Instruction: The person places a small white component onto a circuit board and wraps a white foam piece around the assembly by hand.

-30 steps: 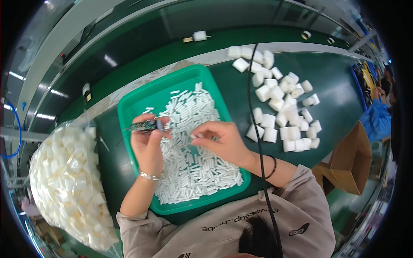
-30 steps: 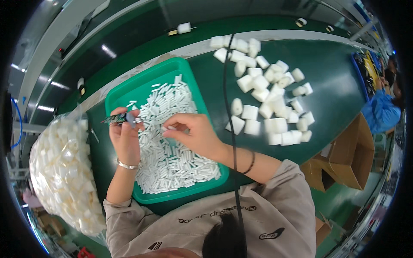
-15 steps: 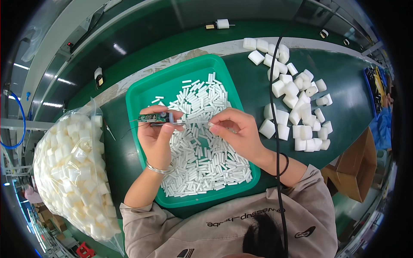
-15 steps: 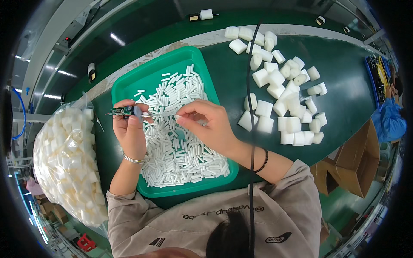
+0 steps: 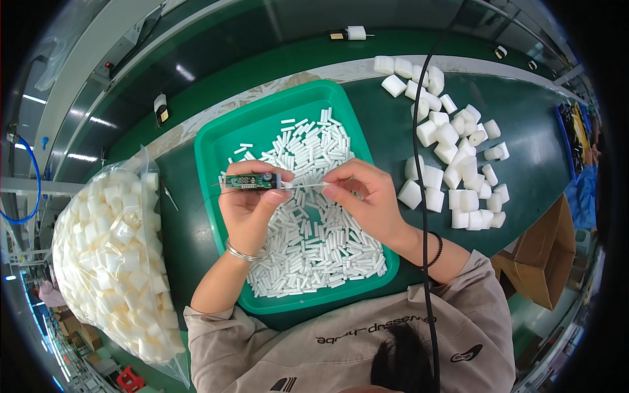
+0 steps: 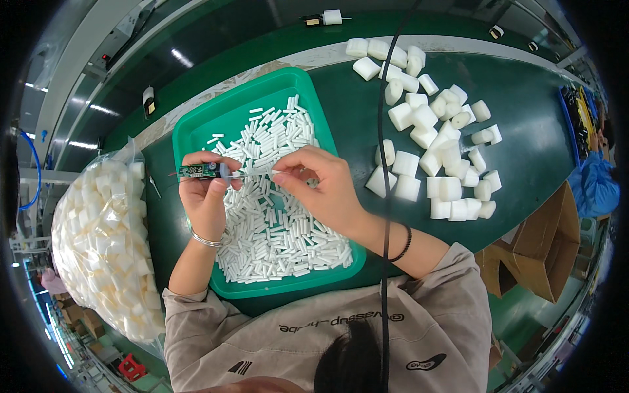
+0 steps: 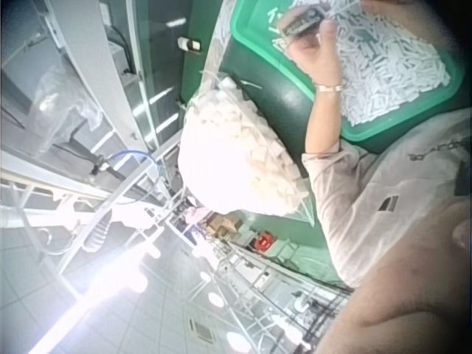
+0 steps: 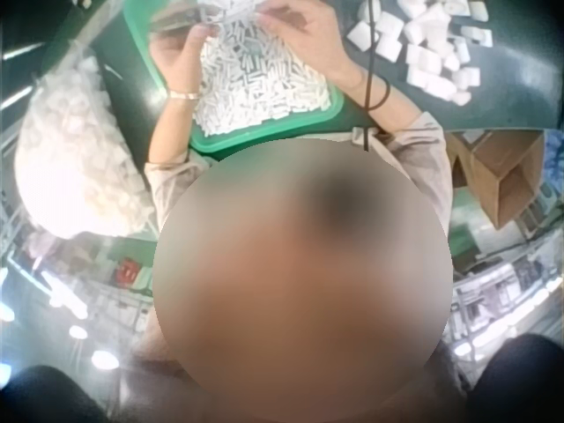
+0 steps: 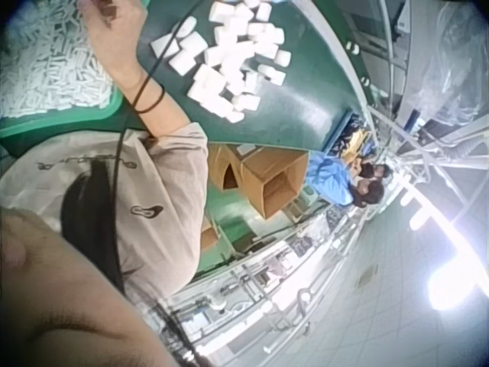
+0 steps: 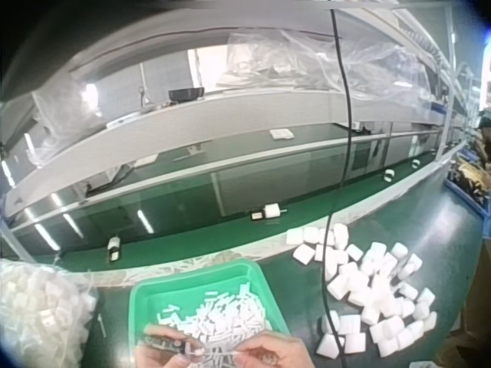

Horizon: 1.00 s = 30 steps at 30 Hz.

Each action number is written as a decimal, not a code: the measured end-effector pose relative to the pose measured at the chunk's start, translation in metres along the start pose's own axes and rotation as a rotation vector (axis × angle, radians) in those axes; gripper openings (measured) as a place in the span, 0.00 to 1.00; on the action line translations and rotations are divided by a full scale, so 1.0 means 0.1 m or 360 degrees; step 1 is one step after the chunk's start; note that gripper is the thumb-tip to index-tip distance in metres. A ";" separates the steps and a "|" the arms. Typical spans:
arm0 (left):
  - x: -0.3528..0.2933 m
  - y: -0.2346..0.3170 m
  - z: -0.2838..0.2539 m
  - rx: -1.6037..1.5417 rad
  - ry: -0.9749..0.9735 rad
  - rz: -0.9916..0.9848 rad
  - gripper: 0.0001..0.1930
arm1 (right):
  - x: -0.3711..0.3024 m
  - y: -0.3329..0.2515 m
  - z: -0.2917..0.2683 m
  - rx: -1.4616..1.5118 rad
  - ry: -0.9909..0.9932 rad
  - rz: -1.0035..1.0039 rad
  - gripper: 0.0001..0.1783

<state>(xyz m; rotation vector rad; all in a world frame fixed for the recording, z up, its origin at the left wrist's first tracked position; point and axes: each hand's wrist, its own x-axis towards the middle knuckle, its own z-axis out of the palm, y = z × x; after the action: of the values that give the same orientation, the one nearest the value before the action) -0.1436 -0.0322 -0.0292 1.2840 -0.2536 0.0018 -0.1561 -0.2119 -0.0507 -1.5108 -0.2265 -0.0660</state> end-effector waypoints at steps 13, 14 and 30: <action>0.00 -0.02 0.02 0.0446 -0.0358 -0.0110 0.20 | -0.04 -0.03 -0.05 -0.0433 0.0047 -0.0560 0.10; -0.01 -0.02 0.02 0.0444 -0.0360 -0.0108 0.20 | -0.05 -0.04 -0.06 -0.0525 0.0053 -0.0653 0.11; -0.04 -0.06 0.01 0.0220 -0.0199 -0.0420 0.16 | -0.02 -0.39 -0.59 -0.2058 0.0380 -0.0731 0.26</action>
<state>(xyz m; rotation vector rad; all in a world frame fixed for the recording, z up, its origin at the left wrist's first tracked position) -0.1472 -0.0347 -0.0357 1.4496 -0.1920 -0.2911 -0.1586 -0.2732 -0.0152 -2.6686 -0.3622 -0.8955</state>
